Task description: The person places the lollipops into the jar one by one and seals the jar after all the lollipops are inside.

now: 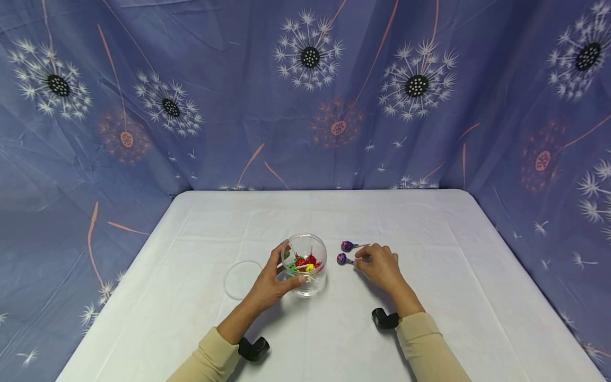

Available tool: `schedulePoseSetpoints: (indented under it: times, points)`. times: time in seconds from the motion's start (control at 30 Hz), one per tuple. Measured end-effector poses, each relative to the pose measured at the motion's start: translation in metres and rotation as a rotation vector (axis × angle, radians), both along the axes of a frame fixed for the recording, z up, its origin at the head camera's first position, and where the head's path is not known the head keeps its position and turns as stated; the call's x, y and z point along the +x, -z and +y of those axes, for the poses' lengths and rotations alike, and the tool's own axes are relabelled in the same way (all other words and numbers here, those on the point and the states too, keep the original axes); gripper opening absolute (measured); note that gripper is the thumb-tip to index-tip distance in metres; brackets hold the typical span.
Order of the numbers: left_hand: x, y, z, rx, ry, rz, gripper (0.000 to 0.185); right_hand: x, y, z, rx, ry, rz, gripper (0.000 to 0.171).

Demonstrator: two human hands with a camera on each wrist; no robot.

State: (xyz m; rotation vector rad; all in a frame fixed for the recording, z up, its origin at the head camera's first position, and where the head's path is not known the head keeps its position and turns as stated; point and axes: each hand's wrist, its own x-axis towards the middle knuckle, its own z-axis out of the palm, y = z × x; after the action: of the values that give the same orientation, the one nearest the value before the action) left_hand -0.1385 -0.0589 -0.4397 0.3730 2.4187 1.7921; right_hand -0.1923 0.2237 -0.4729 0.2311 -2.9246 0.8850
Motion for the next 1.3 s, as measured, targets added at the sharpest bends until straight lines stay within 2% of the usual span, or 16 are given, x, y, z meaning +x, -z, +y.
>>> schedulePoseSetpoints:
  times: [0.13, 0.27, 0.8, 0.9, 1.0, 1.07, 1.13, 1.3]
  points:
    - [-0.004, 0.012, -0.001, -0.005, 0.002, 0.016, 0.091, -0.001, 0.002, 0.0, 0.009, -0.007, -0.041, 0.016]
    - [-0.007, 0.017, -0.002, 0.0, 0.007, 0.029, 0.092, -0.002, 0.005, 0.001, 0.012, -0.004, -0.067, 0.016]
    - [-0.006, 0.016, -0.002, -0.01, 0.005, 0.017, 0.092, -0.004, 0.011, 0.004, -0.021, -0.017, -0.069, 0.012]
    - [0.0, 0.003, -0.001, -0.019, 0.007, 0.001, 0.091, -0.004, 0.011, 0.005, -0.016, -0.026, -0.061, 0.01]
    - [0.0, 0.002, -0.001, -0.02, 0.004, -0.011, 0.091, -0.005, 0.013, 0.006, -0.012, -0.03, -0.047, 0.006]
    - [-0.001, 0.005, -0.001, -0.019, 0.003, -0.004, 0.091, -0.006, 0.014, 0.006, -0.012, -0.034, -0.035, 0.005]
    - [-0.006, 0.015, -0.002, -0.013, 0.002, 0.008, 0.092, -0.006, 0.015, 0.007, -0.013, -0.034, -0.03, 0.003]
    - [-0.006, 0.016, -0.002, -0.005, 0.006, 0.026, 0.092, -0.005, 0.015, 0.008, -0.03, -0.023, -0.028, 0.004]
